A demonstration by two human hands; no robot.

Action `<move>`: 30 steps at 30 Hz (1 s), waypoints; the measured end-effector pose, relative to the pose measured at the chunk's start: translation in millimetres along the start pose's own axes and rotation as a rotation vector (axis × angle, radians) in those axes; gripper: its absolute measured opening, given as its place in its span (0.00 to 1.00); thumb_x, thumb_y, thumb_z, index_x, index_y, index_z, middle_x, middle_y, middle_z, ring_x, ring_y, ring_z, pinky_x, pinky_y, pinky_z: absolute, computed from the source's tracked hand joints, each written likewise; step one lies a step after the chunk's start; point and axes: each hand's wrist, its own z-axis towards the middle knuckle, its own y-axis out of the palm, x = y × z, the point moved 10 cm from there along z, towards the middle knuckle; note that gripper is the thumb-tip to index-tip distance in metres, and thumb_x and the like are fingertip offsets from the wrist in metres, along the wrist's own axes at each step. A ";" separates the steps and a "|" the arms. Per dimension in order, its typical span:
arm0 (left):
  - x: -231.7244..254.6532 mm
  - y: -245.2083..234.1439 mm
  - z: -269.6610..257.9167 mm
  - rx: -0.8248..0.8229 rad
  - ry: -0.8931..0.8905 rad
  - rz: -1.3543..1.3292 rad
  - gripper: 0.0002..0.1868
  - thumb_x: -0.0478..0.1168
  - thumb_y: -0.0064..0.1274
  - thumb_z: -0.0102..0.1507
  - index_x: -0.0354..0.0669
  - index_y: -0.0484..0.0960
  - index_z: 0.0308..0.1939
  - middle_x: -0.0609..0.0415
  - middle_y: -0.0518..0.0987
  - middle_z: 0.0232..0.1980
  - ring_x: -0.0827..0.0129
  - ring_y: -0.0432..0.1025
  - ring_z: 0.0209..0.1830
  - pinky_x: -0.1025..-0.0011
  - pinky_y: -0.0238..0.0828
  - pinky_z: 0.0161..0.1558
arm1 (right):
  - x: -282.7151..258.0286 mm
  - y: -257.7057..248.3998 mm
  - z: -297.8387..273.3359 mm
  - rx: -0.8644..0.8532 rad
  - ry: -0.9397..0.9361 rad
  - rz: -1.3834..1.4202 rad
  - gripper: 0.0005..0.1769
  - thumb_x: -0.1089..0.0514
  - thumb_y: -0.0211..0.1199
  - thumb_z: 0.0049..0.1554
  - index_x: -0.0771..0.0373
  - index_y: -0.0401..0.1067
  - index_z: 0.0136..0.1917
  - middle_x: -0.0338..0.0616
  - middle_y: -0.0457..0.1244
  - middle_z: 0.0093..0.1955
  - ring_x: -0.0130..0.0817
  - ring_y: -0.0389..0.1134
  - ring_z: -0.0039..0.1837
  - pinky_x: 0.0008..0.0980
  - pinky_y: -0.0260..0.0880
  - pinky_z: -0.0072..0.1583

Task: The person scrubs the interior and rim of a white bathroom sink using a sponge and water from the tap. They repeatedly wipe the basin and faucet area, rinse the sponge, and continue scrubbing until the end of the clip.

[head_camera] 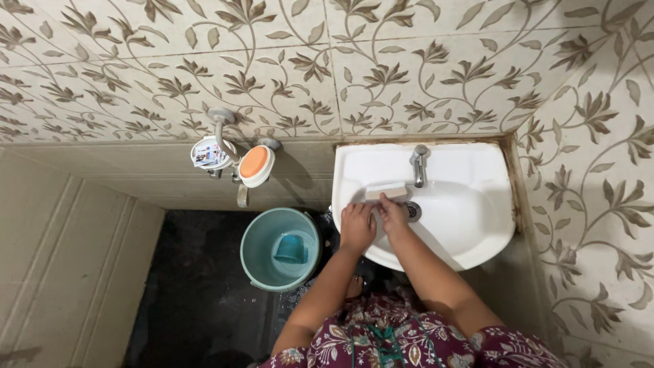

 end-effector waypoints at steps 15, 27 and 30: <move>-12.4 18.1 14.1 -0.091 0.110 0.098 0.19 0.38 0.53 0.60 0.35 0.79 0.54 0.44 0.74 0.59 0.48 0.62 0.66 0.51 0.55 0.67 | -54.5 -54.3 3.1 0.213 -0.272 0.087 0.21 0.66 0.75 0.51 0.59 0.66 0.51 0.43 0.66 0.44 0.34 0.70 0.41 0.29 0.72 0.41; -14.4 12.0 13.8 -0.080 0.062 0.131 0.16 0.37 0.52 0.61 0.37 0.81 0.52 0.47 0.75 0.57 0.50 0.62 0.65 0.52 0.54 0.67 | -103.8 -96.9 -5.1 0.259 -0.317 0.156 0.15 0.58 0.73 0.57 0.63 0.67 0.50 0.44 0.67 0.48 0.34 0.71 0.44 0.30 0.77 0.46; -12.0 8.6 13.5 -0.061 0.075 0.120 0.16 0.37 0.53 0.60 0.37 0.81 0.51 0.46 0.75 0.55 0.50 0.63 0.63 0.50 0.54 0.66 | -90.7 -79.6 -0.5 0.181 -0.275 0.168 0.15 0.58 0.72 0.56 0.64 0.69 0.51 0.46 0.68 0.48 0.34 0.72 0.43 0.31 0.77 0.46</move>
